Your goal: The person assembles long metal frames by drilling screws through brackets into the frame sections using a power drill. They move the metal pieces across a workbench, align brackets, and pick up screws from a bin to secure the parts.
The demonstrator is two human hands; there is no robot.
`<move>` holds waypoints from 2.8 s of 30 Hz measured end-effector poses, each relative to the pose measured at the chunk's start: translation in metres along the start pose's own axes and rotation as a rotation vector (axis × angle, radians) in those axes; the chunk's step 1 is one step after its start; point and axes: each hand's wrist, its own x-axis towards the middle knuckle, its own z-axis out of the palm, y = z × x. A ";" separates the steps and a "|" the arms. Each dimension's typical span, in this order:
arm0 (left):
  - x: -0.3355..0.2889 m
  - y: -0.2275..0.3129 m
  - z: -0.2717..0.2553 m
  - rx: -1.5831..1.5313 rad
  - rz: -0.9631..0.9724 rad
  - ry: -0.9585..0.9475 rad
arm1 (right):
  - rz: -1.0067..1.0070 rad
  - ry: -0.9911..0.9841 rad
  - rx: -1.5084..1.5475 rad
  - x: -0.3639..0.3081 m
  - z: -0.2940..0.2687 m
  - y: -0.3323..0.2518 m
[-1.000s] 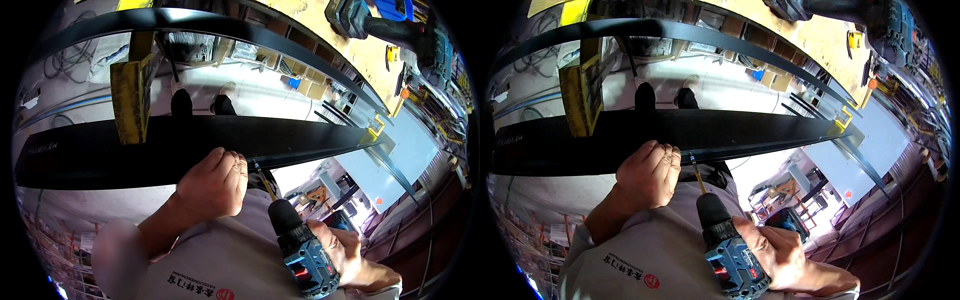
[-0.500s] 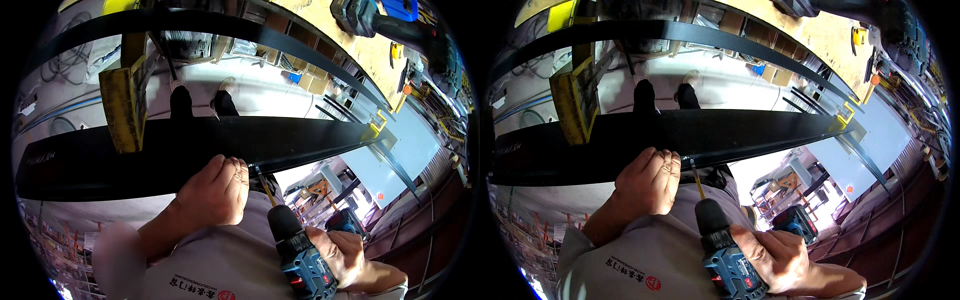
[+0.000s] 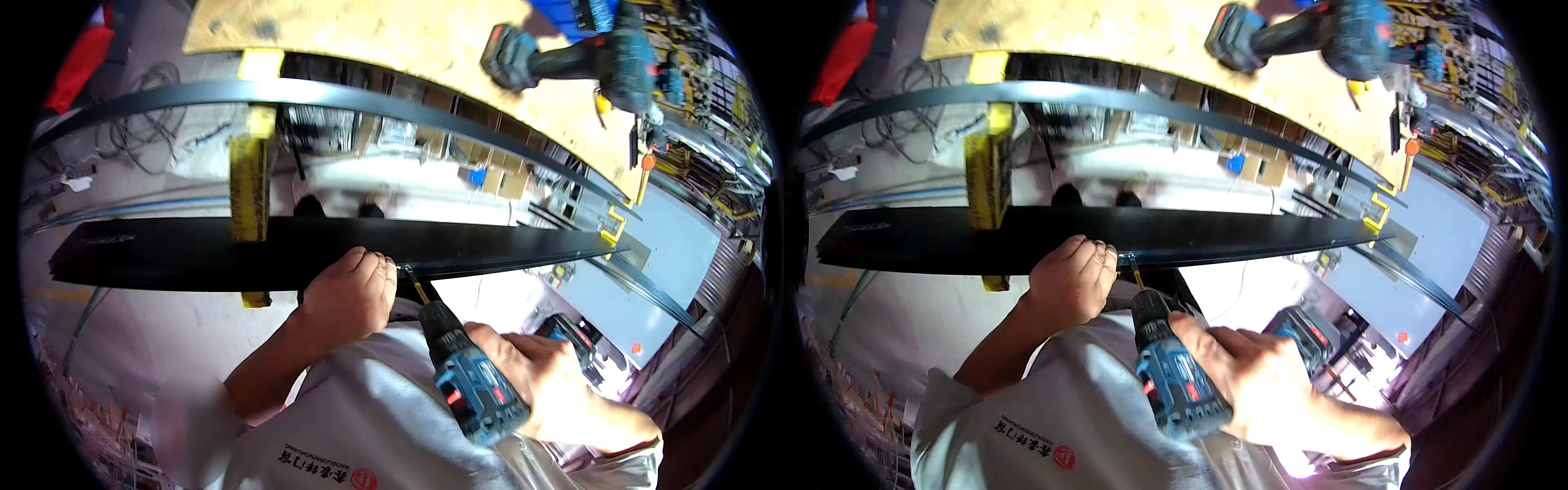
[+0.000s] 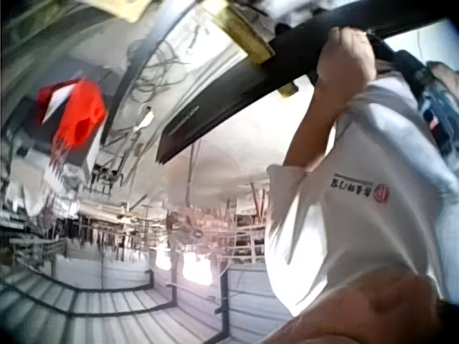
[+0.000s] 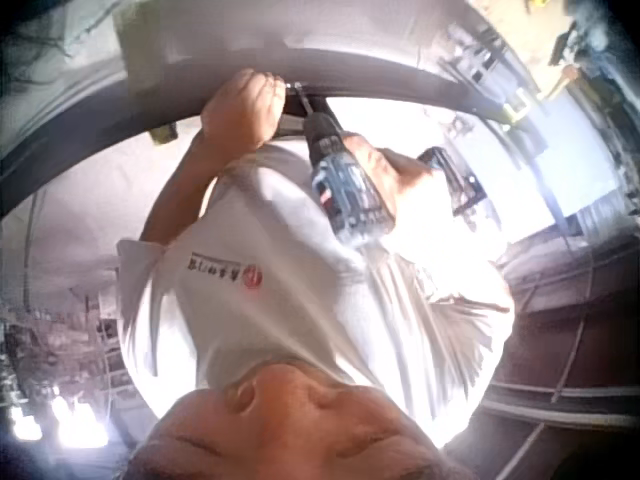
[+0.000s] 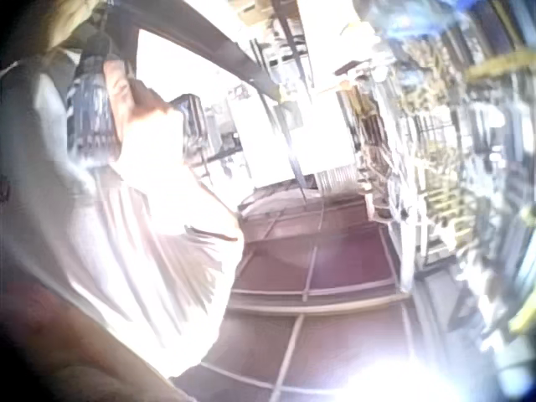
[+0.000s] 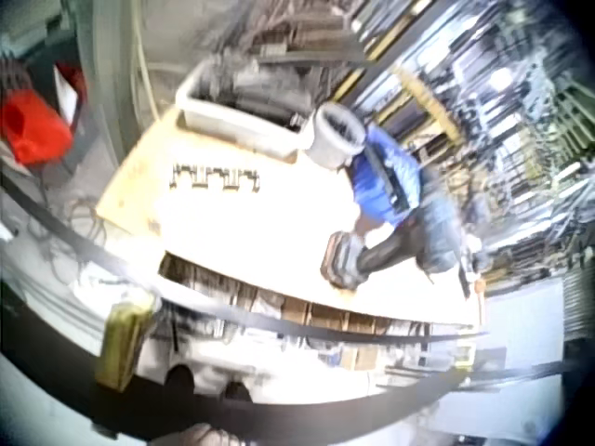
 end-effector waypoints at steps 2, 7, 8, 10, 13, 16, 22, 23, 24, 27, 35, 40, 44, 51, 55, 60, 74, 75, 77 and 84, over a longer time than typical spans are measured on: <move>-0.006 0.003 0.002 0.036 -0.027 -0.052 | -0.019 -0.022 -0.051 -0.007 -0.011 0.005; -0.002 0.019 0.000 0.099 -0.157 -0.276 | -0.161 0.184 -0.001 -0.065 -0.030 0.032; 0.001 0.022 -0.001 0.108 -0.172 -0.266 | -0.058 0.246 0.224 -0.078 -0.036 0.033; 0.008 0.030 -0.006 0.142 -0.137 -0.220 | -0.099 0.641 0.257 -0.091 -0.027 0.077; 0.018 0.037 -0.005 0.069 -0.319 -0.216 | -0.067 1.059 0.388 -0.091 -0.028 0.147; 0.028 0.036 -0.015 0.135 -0.115 -0.126 | -0.270 1.198 0.687 -0.043 -0.064 0.220; 0.010 0.036 -0.023 0.405 -0.357 -0.329 | -0.369 1.377 0.598 0.080 -0.121 0.309; 0.008 0.031 -0.023 0.474 -0.386 -0.378 | -0.453 1.442 0.625 0.090 -0.124 0.321; 0.004 0.030 -0.028 0.549 -0.450 -0.435 | -0.342 1.414 0.597 0.095 -0.130 0.324; -0.002 0.019 -0.036 0.572 -0.663 -0.454 | -0.525 1.340 0.678 0.131 -0.141 0.381; -0.016 0.023 -0.025 0.583 -0.892 -0.447 | -0.415 1.125 0.655 0.110 -0.124 0.381; 0.004 0.036 -0.029 0.608 -0.835 -0.474 | -0.444 0.831 0.138 -0.014 -0.044 0.369; 0.029 0.066 -0.009 0.667 -0.589 -0.411 | -0.341 0.425 -0.134 -0.090 0.019 0.386; 0.112 0.126 0.093 0.473 -0.330 -0.293 | -0.189 0.459 -0.262 -0.105 0.039 0.430; 0.149 0.140 0.156 0.338 -0.241 -0.313 | -0.084 0.463 -0.338 -0.109 0.039 0.469; 0.169 0.145 0.165 0.225 -0.340 -0.537 | -0.147 0.642 -0.306 -0.115 0.051 0.509; 0.103 0.095 0.116 0.110 -0.467 -0.528 | -0.017 0.371 -0.356 -0.107 0.048 0.470; 0.101 0.094 0.117 0.101 -0.475 -0.460 | -0.013 0.309 -0.368 -0.106 0.043 0.464; 0.098 0.090 0.119 0.057 -0.423 -0.463 | -0.028 0.262 -0.331 -0.114 0.023 0.425; 0.078 0.098 0.057 0.224 -0.337 -0.181 | -0.437 0.752 -0.034 -0.016 -0.098 0.245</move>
